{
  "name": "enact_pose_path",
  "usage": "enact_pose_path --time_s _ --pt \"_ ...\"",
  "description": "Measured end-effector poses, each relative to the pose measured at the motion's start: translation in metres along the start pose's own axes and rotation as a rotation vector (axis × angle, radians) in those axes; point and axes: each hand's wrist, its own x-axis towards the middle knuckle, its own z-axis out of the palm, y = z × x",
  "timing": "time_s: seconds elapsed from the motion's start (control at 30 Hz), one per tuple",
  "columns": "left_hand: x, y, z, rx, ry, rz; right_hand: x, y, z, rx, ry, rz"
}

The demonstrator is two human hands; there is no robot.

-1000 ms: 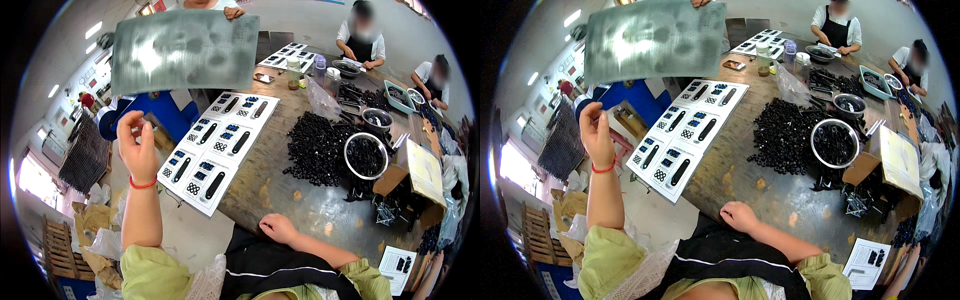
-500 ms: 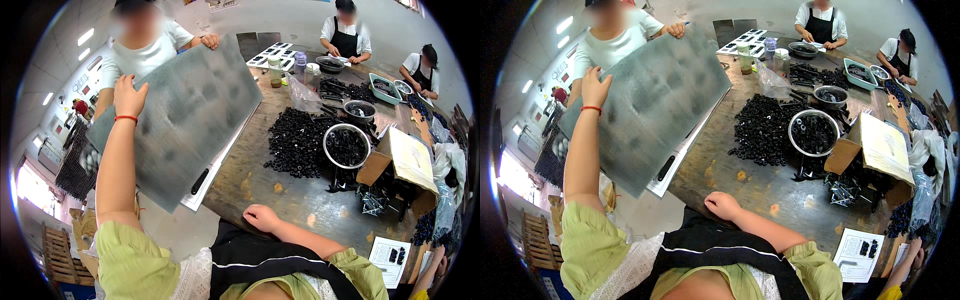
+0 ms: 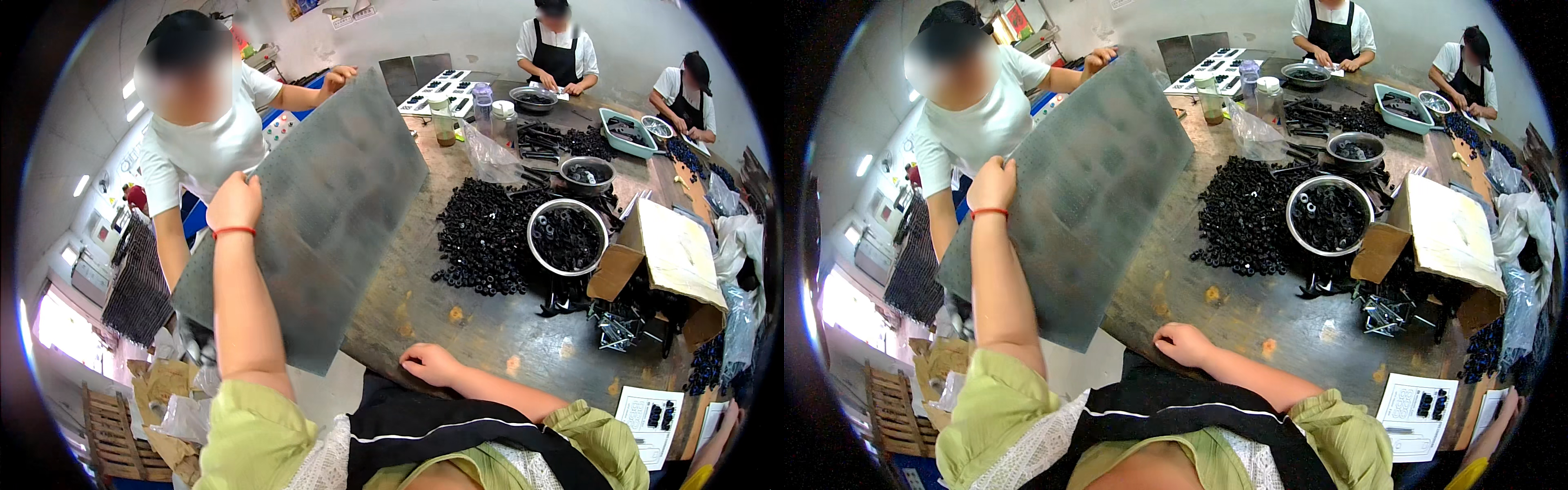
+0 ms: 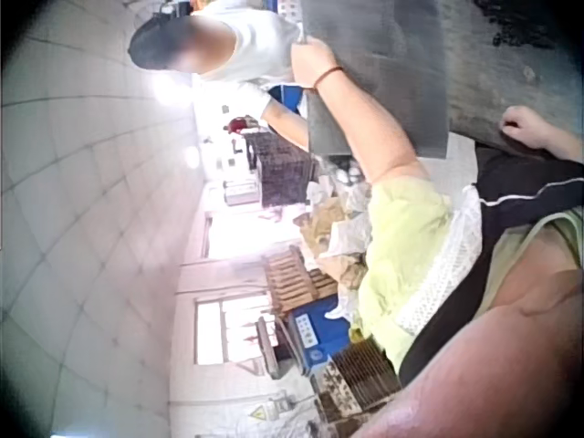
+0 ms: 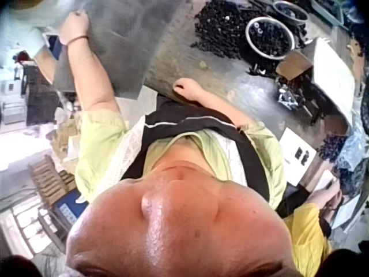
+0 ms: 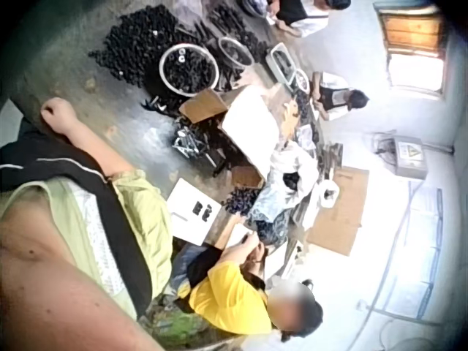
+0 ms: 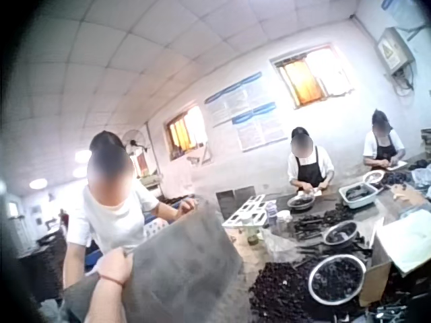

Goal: The person assembles door lock components by hand, placing a black handle, blue cylinders, and black rings onto a white cardboard backing. The person repeatedly picks up parts from piles and bowls, arranges them on the backing, and sets the completed units aside on the table.

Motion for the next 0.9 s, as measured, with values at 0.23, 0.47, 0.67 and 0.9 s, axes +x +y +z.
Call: enact_pose_path --time_s 0.23,0.47,0.67,0.9 --pt "-0.069 0.065 -0.018 0.073 0.34 0.161 -0.006 -0.004 -0.011 0.058 -0.028 0.071" --pt "-0.085 0.074 -0.02 0.105 0.519 0.277 -0.003 0.004 -0.007 0.11 -0.003 0.016" --pt "-0.081 0.071 -0.015 0.093 0.511 0.267 0.0 0.01 -0.007 0.267 -0.051 0.15" --pt "-0.089 0.075 -0.016 0.064 0.563 0.31 -0.001 0.007 -0.011 0.333 -0.062 0.242"
